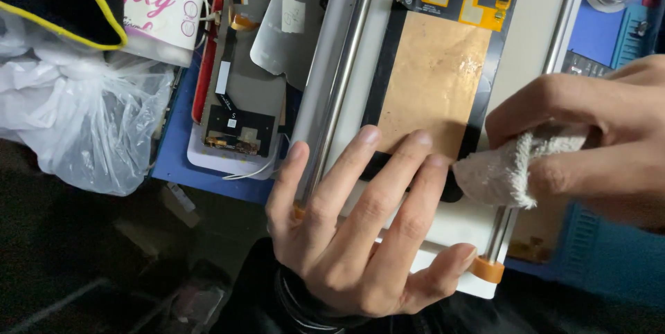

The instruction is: Cleaning and preparing a mobile phone screen on a screen separator machine using a cloth and tweezers.

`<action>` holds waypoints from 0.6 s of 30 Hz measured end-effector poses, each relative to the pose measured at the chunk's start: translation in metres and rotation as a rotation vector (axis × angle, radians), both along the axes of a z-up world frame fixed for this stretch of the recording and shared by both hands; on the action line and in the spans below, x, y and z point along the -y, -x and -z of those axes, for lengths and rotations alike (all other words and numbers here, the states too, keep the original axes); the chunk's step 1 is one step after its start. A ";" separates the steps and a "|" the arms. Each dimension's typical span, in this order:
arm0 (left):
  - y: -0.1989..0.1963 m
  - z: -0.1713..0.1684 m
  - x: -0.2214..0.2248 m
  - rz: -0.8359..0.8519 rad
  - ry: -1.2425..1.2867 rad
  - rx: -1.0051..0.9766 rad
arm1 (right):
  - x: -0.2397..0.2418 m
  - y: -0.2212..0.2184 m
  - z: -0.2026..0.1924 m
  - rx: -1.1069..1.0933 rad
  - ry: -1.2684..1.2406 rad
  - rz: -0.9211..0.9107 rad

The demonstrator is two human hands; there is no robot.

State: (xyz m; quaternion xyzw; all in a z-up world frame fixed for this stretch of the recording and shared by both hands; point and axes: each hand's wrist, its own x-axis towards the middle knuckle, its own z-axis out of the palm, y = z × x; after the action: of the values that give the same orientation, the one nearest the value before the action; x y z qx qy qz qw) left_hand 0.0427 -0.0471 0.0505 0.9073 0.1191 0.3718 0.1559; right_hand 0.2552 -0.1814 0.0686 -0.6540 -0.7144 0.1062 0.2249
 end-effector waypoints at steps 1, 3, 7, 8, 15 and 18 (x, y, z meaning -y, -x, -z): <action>0.001 0.001 -0.001 0.008 -0.010 0.001 | 0.000 -0.002 -0.002 0.018 0.022 -0.047; 0.002 0.002 -0.002 0.015 -0.019 0.004 | 0.003 -0.003 0.000 0.039 0.045 -0.095; 0.003 0.003 -0.005 0.045 -0.039 0.011 | 0.020 -0.031 0.029 0.063 0.037 0.135; 0.003 0.004 -0.005 0.051 -0.040 0.016 | 0.026 -0.046 0.040 0.162 -0.052 0.096; 0.004 0.000 -0.001 0.035 0.023 -0.021 | 0.011 -0.003 0.005 0.194 -0.002 0.040; 0.004 0.002 -0.002 0.052 -0.008 -0.019 | 0.009 -0.019 0.015 0.139 0.010 -0.075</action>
State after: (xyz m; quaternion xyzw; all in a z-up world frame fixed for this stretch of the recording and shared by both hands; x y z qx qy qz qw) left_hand 0.0384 -0.0448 0.0488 0.9143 0.0954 0.3593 0.1608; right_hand 0.2743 -0.1902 0.0537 -0.6337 -0.7518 0.0722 0.1674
